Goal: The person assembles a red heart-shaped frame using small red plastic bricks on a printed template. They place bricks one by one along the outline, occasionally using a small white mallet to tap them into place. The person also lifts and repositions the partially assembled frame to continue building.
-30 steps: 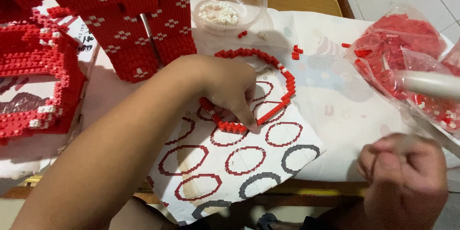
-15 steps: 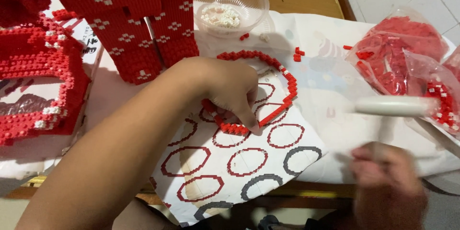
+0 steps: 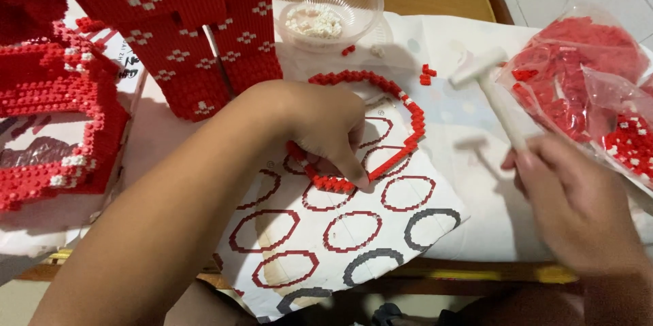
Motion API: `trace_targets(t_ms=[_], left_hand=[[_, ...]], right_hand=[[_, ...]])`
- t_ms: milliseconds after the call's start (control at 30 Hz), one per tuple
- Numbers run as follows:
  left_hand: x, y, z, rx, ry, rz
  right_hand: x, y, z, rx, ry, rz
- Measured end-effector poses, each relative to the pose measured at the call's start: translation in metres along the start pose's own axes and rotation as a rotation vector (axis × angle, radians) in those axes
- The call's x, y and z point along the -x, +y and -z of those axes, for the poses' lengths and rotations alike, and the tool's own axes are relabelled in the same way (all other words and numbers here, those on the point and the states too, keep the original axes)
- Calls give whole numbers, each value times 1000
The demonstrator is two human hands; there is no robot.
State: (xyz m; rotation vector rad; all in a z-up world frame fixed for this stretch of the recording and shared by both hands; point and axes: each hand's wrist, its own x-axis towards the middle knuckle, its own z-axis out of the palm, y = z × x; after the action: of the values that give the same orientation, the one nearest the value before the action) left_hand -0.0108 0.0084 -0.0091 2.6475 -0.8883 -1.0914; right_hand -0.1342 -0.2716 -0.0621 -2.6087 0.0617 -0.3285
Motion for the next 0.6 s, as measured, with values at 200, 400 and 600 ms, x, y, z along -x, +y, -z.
trace_targets(t_ms=[200,400,600], left_hand=[[-3,-9,3,22,-39,-24],[-2,-6,5,-16,-62,-37],[-6,-7,6,-88,-90,-37]], right_hand=[[-91,-1,-11,211,-195,96],[-174,-47,-36,-43,-324,402],[-158,-29,-95,-604,-191,294]])
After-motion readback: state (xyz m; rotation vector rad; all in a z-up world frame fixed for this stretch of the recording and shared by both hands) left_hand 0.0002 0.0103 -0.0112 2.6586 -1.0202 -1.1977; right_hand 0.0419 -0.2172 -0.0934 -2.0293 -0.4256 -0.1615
